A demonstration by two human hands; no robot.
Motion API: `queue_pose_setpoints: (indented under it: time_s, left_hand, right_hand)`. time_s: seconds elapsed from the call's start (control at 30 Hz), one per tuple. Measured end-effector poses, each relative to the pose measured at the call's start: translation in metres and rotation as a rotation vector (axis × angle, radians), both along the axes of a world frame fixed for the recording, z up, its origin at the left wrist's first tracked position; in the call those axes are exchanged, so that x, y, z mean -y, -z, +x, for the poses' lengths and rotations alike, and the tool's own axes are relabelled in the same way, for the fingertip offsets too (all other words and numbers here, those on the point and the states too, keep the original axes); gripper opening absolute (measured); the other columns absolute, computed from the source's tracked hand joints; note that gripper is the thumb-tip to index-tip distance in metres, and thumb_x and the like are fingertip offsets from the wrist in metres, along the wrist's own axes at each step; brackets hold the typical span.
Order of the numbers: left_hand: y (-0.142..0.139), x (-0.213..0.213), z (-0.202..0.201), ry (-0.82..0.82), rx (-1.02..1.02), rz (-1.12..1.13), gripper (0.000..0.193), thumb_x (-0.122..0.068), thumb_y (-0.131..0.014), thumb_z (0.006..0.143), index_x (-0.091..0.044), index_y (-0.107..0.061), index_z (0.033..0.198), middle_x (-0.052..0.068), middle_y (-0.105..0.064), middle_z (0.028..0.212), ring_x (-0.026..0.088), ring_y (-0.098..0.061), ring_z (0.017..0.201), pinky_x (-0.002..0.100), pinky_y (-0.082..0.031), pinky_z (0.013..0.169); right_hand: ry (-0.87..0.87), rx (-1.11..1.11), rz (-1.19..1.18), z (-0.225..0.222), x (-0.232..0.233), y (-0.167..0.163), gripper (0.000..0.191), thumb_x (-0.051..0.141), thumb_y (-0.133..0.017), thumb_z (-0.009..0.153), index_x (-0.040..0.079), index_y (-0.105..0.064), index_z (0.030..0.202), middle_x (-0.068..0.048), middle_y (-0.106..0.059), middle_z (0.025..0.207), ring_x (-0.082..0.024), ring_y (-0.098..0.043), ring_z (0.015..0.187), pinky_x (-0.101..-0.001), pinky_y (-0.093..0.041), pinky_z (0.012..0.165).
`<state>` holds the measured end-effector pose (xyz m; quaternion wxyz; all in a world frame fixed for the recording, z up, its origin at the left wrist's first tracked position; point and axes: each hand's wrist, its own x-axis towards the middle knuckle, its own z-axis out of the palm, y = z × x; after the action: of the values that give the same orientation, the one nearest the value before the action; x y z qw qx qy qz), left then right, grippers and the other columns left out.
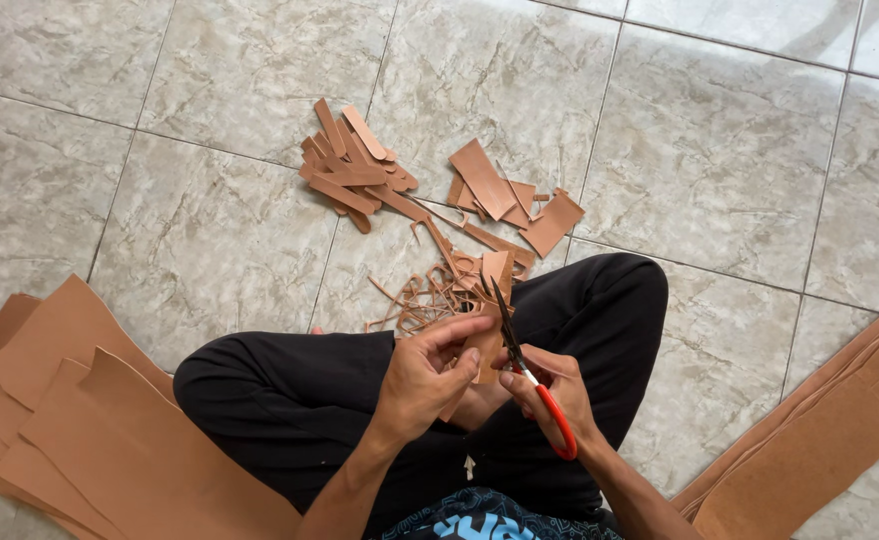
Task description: The person sits cross-legged on a tiled floor and cuts tan leather material with red-handled scissors. They trim small pieces and thin strips from sheets, toss the cut pieces onto a growing pile, unroll a long leather strip, and continue cutting small rectangular pieces one at a time.
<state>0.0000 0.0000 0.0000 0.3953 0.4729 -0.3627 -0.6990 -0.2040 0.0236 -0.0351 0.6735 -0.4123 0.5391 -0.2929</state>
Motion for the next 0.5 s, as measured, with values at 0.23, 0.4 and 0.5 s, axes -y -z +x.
queue_pose_setpoints:
  time_s: [0.23,0.4,0.5]
  left_hand:
    - [0.007,-0.002,0.014,0.128,0.062,-0.059,0.038,0.003,-0.06,0.092,0.007,-0.065,0.13,0.016,-0.067,0.136,0.018,-0.068,0.121,0.027,-0.055,0.105]
    - [0.023,-0.001,0.036,0.32,0.269,-0.059,0.037,-0.001,-0.064,0.089,0.001,-0.072,0.125,0.013,-0.074,0.128,0.015,-0.073,0.105,0.025,-0.06,0.091]
    - [0.047,0.011,0.062,0.475,0.166,-0.011,0.038,-0.004,-0.067,0.093,0.002,-0.072,0.13,0.013,-0.076,0.126,0.014,-0.071,0.097,0.025,-0.059,0.085]
  right_hand:
    - [-0.036,-0.071,-0.023,0.001,-0.016,0.009,0.022,0.019,-0.072,0.087,0.0,-0.076,0.097,0.002,-0.056,0.051,-0.004,-0.047,0.042,-0.021,-0.039,0.039]
    - [-0.09,-0.117,-0.055,-0.002,-0.026,0.021,0.02,0.019,-0.07,0.087,0.001,-0.076,0.094,0.002,-0.055,0.049,-0.004,-0.047,0.039,-0.0211,-0.038,0.038]
    - [-0.109,-0.151,-0.013,0.001,-0.033,0.031,0.021,0.02,-0.068,0.088,0.001,-0.077,0.092,0.002,-0.054,0.047,-0.004,-0.047,0.037,-0.021,-0.037,0.037]
